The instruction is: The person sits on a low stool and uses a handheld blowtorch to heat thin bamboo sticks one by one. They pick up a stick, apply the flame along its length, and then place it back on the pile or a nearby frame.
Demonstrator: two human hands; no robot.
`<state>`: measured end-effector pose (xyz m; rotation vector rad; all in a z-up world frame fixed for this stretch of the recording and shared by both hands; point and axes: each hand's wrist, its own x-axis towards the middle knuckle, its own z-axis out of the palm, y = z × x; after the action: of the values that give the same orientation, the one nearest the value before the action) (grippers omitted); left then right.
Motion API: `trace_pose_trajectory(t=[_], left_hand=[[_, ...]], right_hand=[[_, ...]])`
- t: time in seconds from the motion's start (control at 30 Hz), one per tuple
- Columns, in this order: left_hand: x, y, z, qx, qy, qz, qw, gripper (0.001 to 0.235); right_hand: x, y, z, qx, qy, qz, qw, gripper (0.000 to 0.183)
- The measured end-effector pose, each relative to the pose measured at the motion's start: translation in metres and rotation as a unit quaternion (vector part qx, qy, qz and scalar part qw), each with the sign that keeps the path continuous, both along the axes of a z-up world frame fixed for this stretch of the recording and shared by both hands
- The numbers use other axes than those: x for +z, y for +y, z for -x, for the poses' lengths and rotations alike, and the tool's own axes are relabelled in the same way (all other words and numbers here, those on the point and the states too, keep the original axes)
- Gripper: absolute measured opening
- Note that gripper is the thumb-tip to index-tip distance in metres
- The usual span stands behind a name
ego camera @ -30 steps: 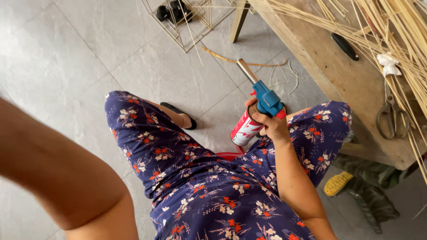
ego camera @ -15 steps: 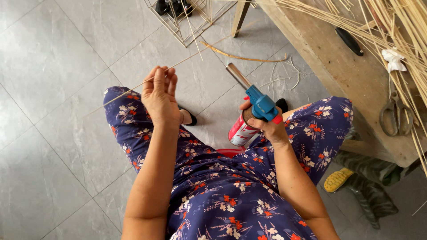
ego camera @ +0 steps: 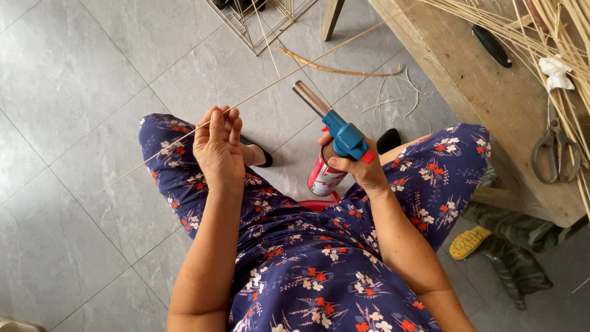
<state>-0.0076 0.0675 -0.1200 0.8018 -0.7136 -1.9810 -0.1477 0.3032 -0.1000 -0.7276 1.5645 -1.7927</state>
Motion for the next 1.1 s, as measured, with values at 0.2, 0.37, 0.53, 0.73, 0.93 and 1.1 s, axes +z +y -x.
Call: trace_pose_trajectory(t=[0.2, 0.37, 0.53, 0.73, 0.93, 1.1], left_hand=[[0.001, -0.003, -0.012, -0.003, -0.006, 0.005, 1.0, 0.017], [0.001, -0.005, -0.02, -0.001, -0.009, -0.002, 1.0, 0.015], [-0.001, -0.007, -0.024, 0.003, -0.009, -0.002, 1.0, 0.014], [-0.004, -0.016, -0.036, 0.007, 0.002, -0.001, 1.0, 0.012], [-0.004, -0.022, -0.051, 0.011, -0.017, 0.01, 1.0, 0.01], [0.0, -0.028, -0.057, 0.004, -0.011, 0.003, 1.0, 0.011]], right_hand=[[-0.004, 0.004, 0.007, -0.033, 0.002, 0.015, 0.999, 0.045], [-0.004, 0.006, 0.009, -0.049, -0.015, 0.005, 0.999, 0.05], [-0.004, 0.006, 0.004, -0.013, 0.027, -0.002, 1.0, 0.041], [-0.002, 0.006, 0.007, -0.032, 0.024, 0.005, 0.999, 0.042], [-0.006, 0.017, 0.02, -0.08, -0.026, 0.038, 0.996, 0.055], [-0.017, 0.024, 0.027, -0.096, -0.024, 0.051, 0.994, 0.045]])
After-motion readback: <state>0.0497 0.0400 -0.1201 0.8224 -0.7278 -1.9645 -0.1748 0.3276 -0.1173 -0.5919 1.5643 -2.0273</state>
